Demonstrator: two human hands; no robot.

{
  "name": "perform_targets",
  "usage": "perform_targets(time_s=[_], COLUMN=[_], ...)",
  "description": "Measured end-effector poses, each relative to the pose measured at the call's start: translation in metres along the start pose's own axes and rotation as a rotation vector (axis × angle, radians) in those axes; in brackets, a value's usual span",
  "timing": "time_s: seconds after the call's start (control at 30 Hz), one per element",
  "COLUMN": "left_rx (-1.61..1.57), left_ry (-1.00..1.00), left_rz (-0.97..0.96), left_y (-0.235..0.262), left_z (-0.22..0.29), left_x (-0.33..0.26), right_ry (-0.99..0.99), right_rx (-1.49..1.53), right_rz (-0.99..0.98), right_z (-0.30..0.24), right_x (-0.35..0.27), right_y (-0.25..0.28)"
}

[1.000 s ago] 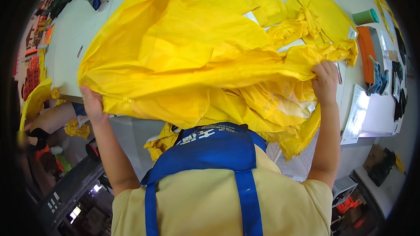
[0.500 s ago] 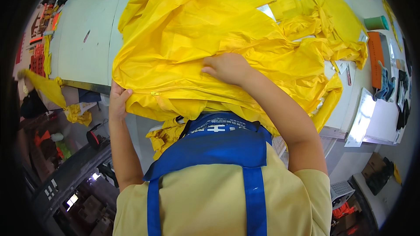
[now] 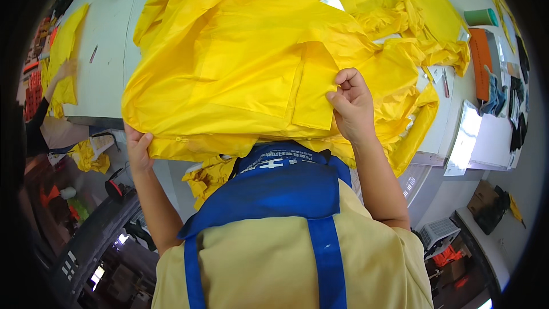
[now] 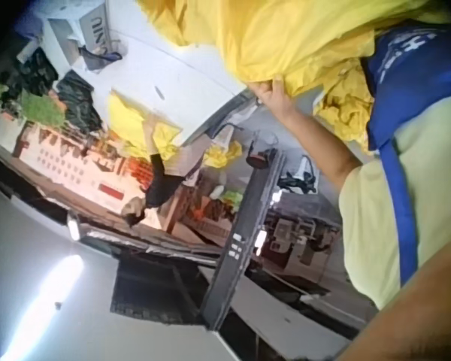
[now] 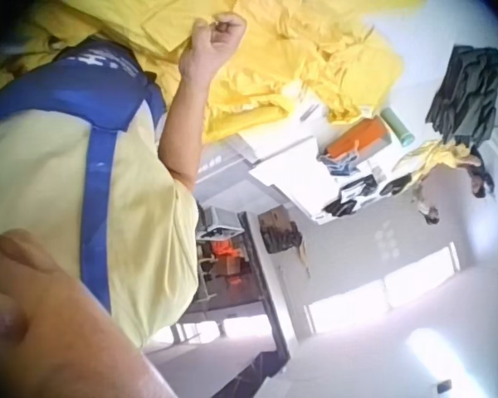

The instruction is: The person folds a yellow raincoat on a white table, smoothing the fabric, aligning edges, and folding it into a compact rectangle. They use scissors to trim loose threads and then place the folded garment into a clear plastic bag.

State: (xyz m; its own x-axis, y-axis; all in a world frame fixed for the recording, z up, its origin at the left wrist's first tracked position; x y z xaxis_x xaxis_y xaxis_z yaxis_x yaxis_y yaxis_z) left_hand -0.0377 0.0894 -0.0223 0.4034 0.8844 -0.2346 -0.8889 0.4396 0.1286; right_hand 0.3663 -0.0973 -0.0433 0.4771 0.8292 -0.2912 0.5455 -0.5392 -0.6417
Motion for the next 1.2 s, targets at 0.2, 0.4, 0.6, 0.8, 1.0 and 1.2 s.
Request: perform_targets(time_s=[0.2,0.4,0.6,0.8,1.0,1.2], left_rx=[0.027,0.049,0.047,0.048,0.118,0.257], left_ry=[0.023,0.003,0.022,-0.037,-0.033,-0.277], left_rz=[0.009,-0.012,0.007,-0.003,-0.053,-0.267], left_y=[-0.003,0.004,0.007,-0.006,-0.036,-0.085], left_z=[0.008,-0.001,-0.004,0.018,0.078,0.164], left_x=[-0.002,-0.006,-0.011,-0.007,0.016,0.046], right_ry=[-0.049,0.056,0.15,-0.04,-0.17,0.013], right_rx=[-0.116,-0.052,-0.141,-0.505,-0.735,-0.702], right_rz=[-0.081,-0.161,-0.143,-0.404,-0.723,-0.609], right_z=[-0.009,-0.014,-0.016,-0.005,0.007,0.035], right_x=[-0.009,-0.018,-0.024,-0.01,-0.003,-0.005], right_y=[0.006,-0.01,-0.021,-0.055,-0.093,-0.148])
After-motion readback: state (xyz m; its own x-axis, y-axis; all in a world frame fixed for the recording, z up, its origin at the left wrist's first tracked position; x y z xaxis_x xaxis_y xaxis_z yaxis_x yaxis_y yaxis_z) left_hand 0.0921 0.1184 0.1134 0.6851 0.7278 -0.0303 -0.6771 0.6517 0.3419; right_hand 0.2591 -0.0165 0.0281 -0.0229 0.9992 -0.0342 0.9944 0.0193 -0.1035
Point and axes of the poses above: each hand's wrist, its own x-axis towards the middle knuckle, its own y-axis out of the back of the hand, z = x × y, the point moved 3 cm from there along x, towards the middle knuckle, and after that the axes turned 15 degrees about x, right-handed, at the moved point
